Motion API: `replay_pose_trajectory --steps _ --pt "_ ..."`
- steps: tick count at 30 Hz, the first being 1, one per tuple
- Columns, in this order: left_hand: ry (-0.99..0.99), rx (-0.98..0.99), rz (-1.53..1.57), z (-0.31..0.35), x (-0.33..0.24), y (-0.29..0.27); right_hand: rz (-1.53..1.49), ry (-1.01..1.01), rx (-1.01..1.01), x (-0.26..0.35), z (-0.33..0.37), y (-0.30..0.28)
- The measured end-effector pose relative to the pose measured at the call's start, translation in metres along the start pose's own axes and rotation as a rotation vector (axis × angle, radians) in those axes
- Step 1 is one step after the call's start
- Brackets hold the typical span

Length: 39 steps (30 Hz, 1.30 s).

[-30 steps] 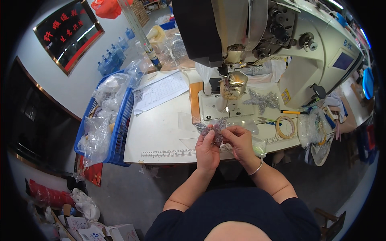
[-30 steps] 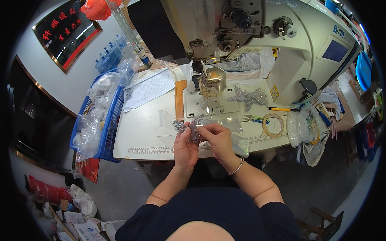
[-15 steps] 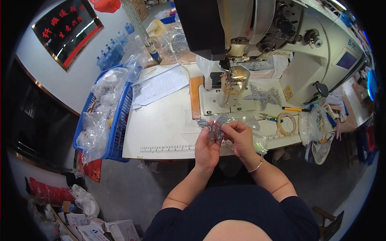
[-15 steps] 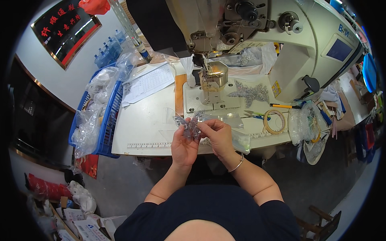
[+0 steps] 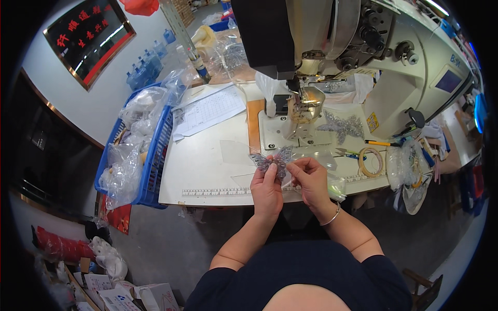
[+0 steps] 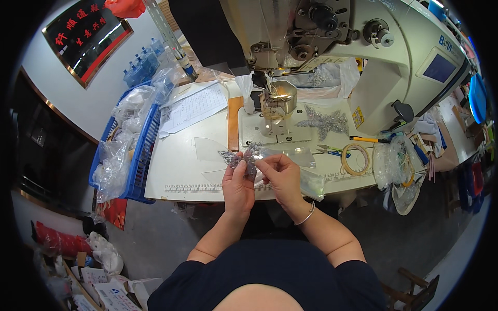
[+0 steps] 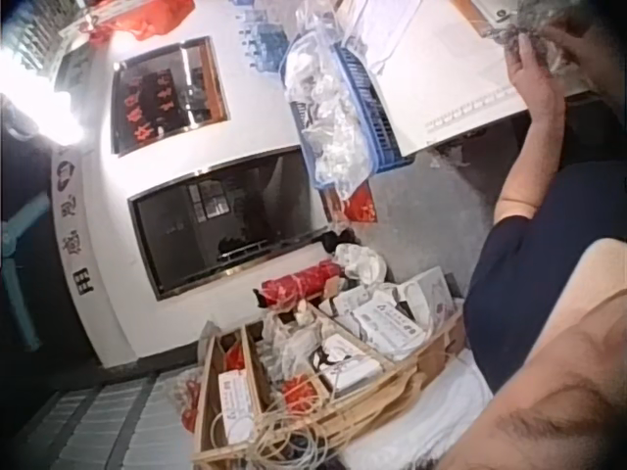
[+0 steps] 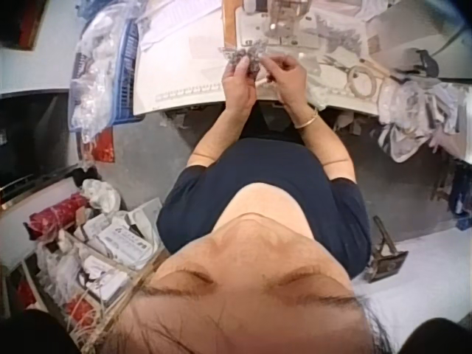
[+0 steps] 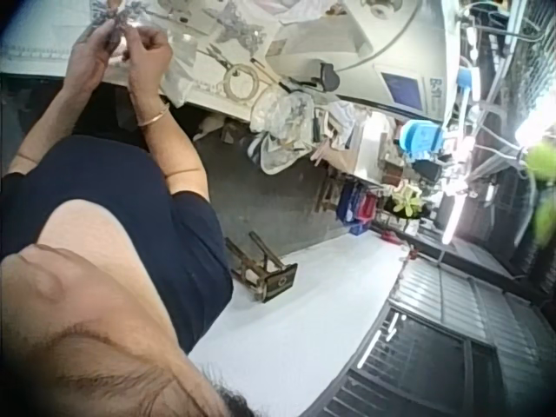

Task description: The person sews a silver star-shaped decoration onto a clear plastic sheet using a sewing machine. They repeatedly adjust the plastic sheet, align the star under the needle, and operate the machine to stitch the item. The person also uses scissors to trim threads and a yellow tool to assist with the plastic material.

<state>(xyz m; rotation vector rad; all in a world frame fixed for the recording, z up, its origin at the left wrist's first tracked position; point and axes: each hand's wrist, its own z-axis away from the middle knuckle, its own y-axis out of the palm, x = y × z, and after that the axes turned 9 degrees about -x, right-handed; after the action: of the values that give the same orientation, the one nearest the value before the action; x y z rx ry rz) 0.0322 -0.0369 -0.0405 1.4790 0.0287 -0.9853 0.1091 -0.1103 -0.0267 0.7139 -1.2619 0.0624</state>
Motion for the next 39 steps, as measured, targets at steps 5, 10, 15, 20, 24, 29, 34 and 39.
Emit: replay_pose_trajectory --steps 5,10,15,20,24,29,34,39 --pt "0.021 -0.027 -0.014 -0.002 0.001 0.003 -0.034 -0.029 0.002 0.002 0.006 0.004" --pt "-0.031 -0.045 -0.007 -0.002 -0.003 0.006 -0.005 -0.040 -0.017 -0.005 0.001 0.001" --pt "-0.226 -0.055 0.046 0.001 -0.015 0.005 0.083 -0.131 -0.025 -0.012 0.000 -0.002" --pt "-0.265 -0.049 0.082 0.005 -0.020 0.005 0.173 -0.200 -0.015 -0.011 0.000 -0.003" --pt "-0.144 -0.028 0.030 0.004 -0.014 0.004 0.140 -0.138 0.020 -0.010 -0.003 -0.005" --pt "0.071 0.007 -0.058 0.002 -0.003 0.002 -0.060 -0.010 0.136 0.007 -0.009 -0.006" --pt "0.164 0.035 -0.058 0.000 0.004 0.005 0.065 -0.094 0.130 0.009 -0.006 -0.002" --pt "0.136 -0.021 -0.066 0.000 0.010 0.008 0.098 -0.169 -0.007 0.006 -0.005 0.006"
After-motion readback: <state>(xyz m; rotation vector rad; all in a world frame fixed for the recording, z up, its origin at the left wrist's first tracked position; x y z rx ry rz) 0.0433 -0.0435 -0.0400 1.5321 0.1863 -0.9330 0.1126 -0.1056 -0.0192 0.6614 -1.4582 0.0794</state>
